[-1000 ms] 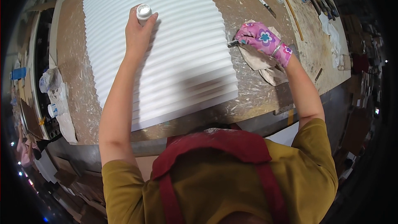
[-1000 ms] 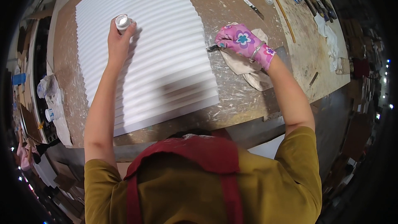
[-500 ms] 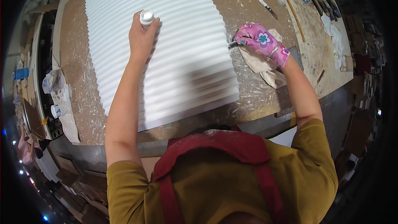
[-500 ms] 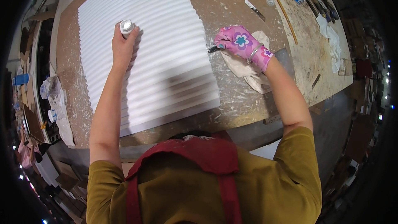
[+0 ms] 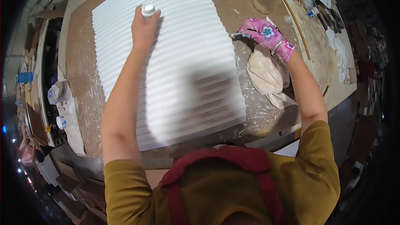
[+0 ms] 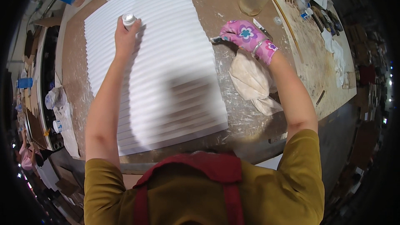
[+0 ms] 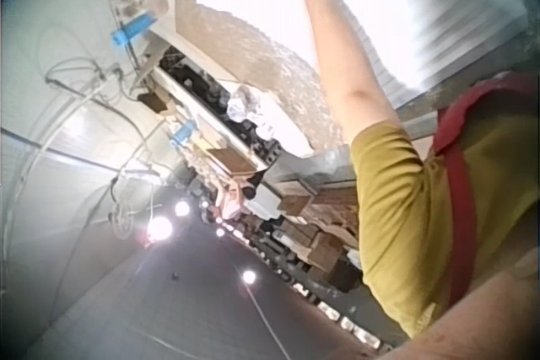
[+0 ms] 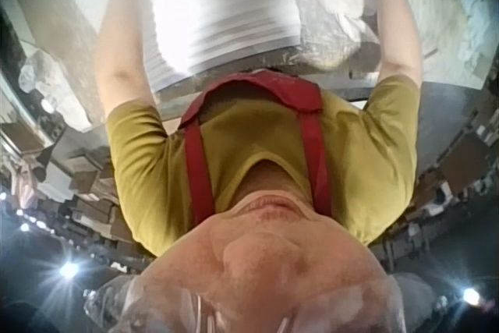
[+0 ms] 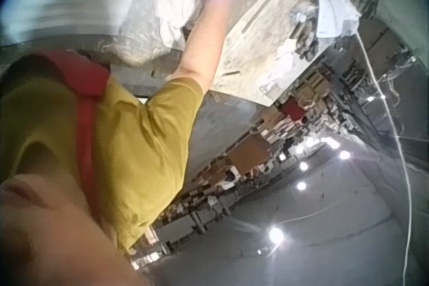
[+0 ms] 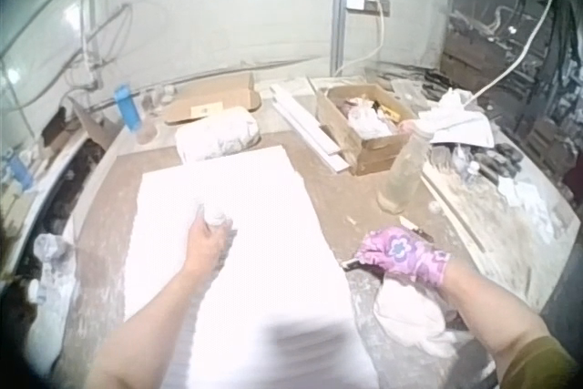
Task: The person wipes a corrugated white furniture component using a cloth and a spray bottle, and applies a substance from a small bottle to the edges.
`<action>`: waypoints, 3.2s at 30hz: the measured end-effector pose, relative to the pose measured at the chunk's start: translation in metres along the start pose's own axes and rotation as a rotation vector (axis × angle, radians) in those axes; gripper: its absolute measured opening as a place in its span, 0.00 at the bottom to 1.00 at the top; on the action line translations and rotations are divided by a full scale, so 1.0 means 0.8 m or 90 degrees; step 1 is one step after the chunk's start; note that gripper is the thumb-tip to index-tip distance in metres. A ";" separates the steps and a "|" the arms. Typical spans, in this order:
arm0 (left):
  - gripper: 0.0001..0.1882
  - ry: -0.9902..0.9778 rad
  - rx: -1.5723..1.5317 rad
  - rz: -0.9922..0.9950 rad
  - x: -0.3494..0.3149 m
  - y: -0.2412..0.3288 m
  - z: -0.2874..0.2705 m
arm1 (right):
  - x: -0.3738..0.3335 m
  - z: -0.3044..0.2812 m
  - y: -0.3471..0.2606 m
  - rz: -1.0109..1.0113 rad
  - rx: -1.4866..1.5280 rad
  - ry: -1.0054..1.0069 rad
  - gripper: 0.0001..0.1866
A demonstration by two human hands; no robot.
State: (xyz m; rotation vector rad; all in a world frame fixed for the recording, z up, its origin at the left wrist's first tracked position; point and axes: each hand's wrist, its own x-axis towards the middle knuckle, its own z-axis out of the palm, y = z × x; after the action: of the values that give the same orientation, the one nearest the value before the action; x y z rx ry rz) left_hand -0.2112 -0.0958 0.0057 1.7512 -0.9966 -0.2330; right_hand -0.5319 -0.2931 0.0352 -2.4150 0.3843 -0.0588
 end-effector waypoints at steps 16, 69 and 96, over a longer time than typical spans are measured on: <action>0.15 0.014 -0.069 -0.123 -0.007 0.004 0.008 | 0.075 -0.021 0.029 -0.008 -0.009 0.043 0.12; 0.21 0.002 0.033 -0.180 -0.005 0.024 0.010 | 0.322 -0.061 0.111 -0.022 -0.013 0.197 0.10; 0.16 0.006 -0.006 -0.163 -0.004 0.018 0.019 | 0.356 -0.061 0.142 0.033 0.038 0.168 0.08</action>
State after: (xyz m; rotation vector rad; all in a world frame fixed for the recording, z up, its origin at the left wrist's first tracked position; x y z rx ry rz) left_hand -0.2292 -0.1050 0.0106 1.8687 -0.7620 -0.3905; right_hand -0.2959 -0.4885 -0.0163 -2.3410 0.5567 -0.3628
